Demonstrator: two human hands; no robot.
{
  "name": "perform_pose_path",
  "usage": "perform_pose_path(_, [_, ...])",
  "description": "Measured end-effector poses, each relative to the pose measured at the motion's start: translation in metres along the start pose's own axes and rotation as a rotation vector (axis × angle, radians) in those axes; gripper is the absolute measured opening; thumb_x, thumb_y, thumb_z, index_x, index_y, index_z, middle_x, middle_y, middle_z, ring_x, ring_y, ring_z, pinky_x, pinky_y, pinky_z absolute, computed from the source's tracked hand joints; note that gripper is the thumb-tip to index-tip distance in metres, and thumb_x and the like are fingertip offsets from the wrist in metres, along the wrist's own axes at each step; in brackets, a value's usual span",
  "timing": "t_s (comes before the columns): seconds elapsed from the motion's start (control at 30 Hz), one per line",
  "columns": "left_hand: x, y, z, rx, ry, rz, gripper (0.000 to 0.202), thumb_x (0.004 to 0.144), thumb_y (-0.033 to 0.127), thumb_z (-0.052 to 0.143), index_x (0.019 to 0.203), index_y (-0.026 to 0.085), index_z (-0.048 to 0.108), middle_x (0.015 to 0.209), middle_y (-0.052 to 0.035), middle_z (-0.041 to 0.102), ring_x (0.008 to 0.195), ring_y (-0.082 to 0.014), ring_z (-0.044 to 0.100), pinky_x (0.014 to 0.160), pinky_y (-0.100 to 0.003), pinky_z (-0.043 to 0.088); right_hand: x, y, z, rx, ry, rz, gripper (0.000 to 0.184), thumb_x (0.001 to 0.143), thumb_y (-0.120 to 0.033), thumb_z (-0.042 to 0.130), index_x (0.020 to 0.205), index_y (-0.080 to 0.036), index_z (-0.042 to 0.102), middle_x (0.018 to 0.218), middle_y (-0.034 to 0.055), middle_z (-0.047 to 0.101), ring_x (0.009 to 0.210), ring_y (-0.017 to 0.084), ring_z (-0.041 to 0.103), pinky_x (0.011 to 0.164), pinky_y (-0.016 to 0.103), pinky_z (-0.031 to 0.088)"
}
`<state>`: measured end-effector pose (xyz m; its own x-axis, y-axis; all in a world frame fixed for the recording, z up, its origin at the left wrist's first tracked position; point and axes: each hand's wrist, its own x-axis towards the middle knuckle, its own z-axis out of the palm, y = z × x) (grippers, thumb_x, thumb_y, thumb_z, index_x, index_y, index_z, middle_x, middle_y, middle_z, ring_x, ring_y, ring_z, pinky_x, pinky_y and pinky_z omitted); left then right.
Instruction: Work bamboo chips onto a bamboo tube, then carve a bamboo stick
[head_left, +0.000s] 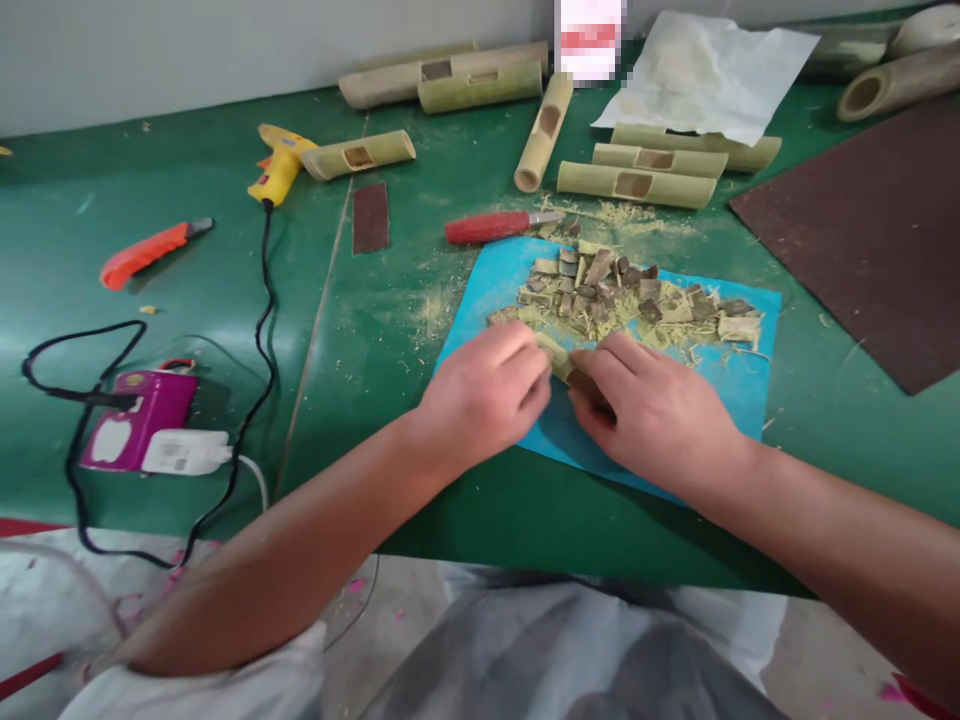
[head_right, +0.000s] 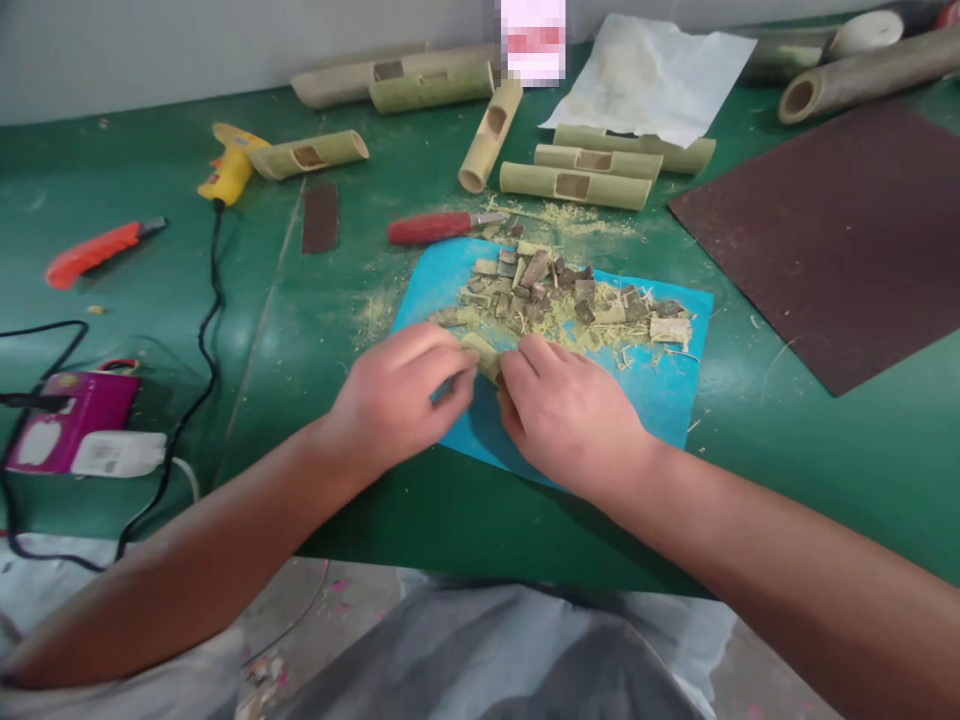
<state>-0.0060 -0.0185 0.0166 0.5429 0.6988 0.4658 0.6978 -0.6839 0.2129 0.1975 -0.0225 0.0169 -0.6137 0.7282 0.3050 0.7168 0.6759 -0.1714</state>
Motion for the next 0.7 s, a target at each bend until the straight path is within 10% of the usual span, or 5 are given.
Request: perform_pose_path(0.7, [-0.0006,-0.0003,0.0018,-0.013,0.025,-0.001,0.022,0.095,0.013,0.054,0.075,0.017,0.062,0.078,-0.0048,0.063,0.073,-0.0158,0.061,0.066,-0.028,0.052,-0.0010,0.0001,-0.0005,0.012,-0.026,0.021,0.021,0.095,-0.020,0.046,0.089,-0.016,0.066,0.083,0.0079,0.061,0.071,0.019,0.052,0.061,0.032,0.035])
